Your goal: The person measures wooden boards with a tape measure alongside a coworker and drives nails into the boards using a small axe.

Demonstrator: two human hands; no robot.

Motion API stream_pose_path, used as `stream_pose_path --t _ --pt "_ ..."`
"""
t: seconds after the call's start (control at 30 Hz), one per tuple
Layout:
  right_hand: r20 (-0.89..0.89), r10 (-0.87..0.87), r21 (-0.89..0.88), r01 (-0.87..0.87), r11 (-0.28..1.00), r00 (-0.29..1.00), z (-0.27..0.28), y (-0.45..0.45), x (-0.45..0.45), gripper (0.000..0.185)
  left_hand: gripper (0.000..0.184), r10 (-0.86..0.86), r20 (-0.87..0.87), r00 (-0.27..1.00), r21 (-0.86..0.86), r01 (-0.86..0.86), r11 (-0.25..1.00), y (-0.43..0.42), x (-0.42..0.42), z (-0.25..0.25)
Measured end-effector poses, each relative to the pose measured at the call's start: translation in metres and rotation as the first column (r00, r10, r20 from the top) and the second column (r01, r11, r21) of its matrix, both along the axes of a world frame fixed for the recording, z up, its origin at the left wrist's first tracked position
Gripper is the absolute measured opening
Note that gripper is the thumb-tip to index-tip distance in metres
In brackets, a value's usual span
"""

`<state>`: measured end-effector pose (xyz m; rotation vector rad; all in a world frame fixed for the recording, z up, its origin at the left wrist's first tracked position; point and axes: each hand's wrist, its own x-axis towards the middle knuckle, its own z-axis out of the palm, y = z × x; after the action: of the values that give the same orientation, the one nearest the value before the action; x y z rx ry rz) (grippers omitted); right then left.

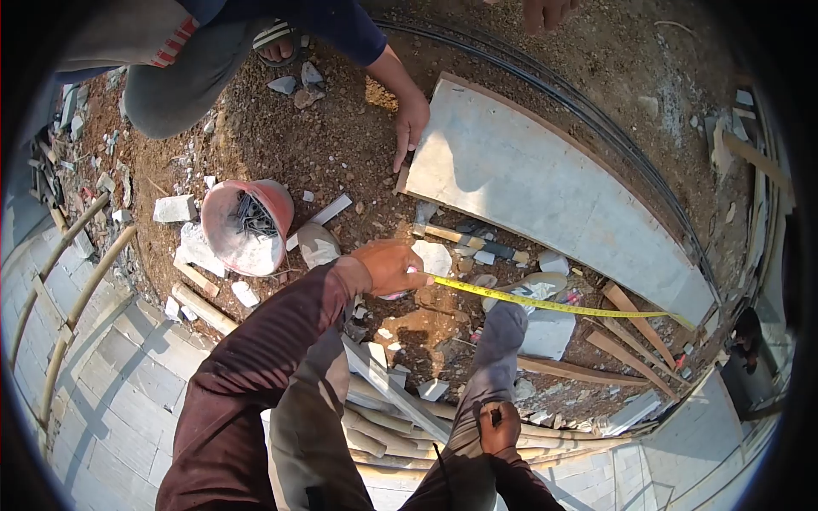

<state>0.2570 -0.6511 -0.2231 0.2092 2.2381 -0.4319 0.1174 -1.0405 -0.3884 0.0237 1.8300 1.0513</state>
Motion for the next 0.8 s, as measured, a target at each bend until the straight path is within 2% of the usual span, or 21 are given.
stream_pose_path --t 0.07,0.1,0.2,0.23,0.27,0.33,0.4,0.43,0.53,0.57,0.6,0.8 --pt "-0.037 0.033 -0.022 -0.034 0.999 0.999 -0.001 0.006 0.0 0.022 0.052 0.009 0.007 1.0 0.1 -0.009 0.995 0.031 0.002 0.028" --pt "-0.062 -0.015 -0.072 0.01 0.997 0.998 -0.001 0.006 -0.003 0.019 0.049 -0.028 -0.012 1.0 0.089 0.029 0.996 0.045 0.004 0.033" --pt "-0.083 0.03 -0.06 -0.035 0.998 0.996 0.004 0.017 -0.009 0.021 0.045 -0.055 0.066 0.996 0.032 0.053 0.998 0.094 0.011 0.028" --pt "-0.03 -0.006 -0.041 0.005 0.999 1.0 0.007 0.021 -0.011 0.025 0.044 -0.046 0.071 0.996 0.03 0.044 0.999 0.107 0.009 0.027" --pt "-0.148 -0.023 -0.058 0.015 0.998 0.989 0.005 0.026 -0.007 0.027 0.043 -0.061 0.034 0.998 0.028 0.06 0.998 0.12 0.012 0.022" --pt "-0.077 -0.06 -0.012 0.059 0.998 0.995 0.014 0.039 -0.012 0.027 0.043 -0.104 0.017 0.994 0.035 0.103 0.994 0.152 -0.002 0.014" --pt "-0.047 -0.125 -0.059 0.122 0.991 0.991 0.015 0.049 -0.014 0.028 0.045 -0.145 0.064 0.987 0.017 0.144 0.989 0.167 -0.016 0.015" --pt "-0.103 -0.145 -0.071 0.139 0.988 0.984 0.014 0.055 -0.012 0.024 0.047 -0.185 0.067 0.98 -0.037 0.188 0.981 0.177 -0.02 0.012" --pt "0.056 -0.308 -0.128 0.313 0.941 0.95 0.02 0.064 -0.026 0.024 0.053 -0.205 0.152 0.967 -0.032 0.212 0.977 0.198 -0.037 0.011" --pt "0.08 -0.366 -0.147 0.374 0.916 0.927 0.023 0.065 -0.028 0.022 0.056 -0.158 0.038 0.987 0.004 0.158 0.988 0.201 -0.021 -0.008" --pt "0.094 -0.424 -0.153 0.434 0.888 0.901 0.022 0.067 -0.029 0.019 0.062 -0.166 0.091 0.982 -0.01 0.168 0.986 0.204 -0.035 0.007" --pt "0.053 -0.386 -0.158 0.39 0.907 0.921 0.008 0.084 -0.007 0.017 0.088 -0.144 0.21 0.967 -0.076 0.163 0.984 0.205 -0.033 0.016"
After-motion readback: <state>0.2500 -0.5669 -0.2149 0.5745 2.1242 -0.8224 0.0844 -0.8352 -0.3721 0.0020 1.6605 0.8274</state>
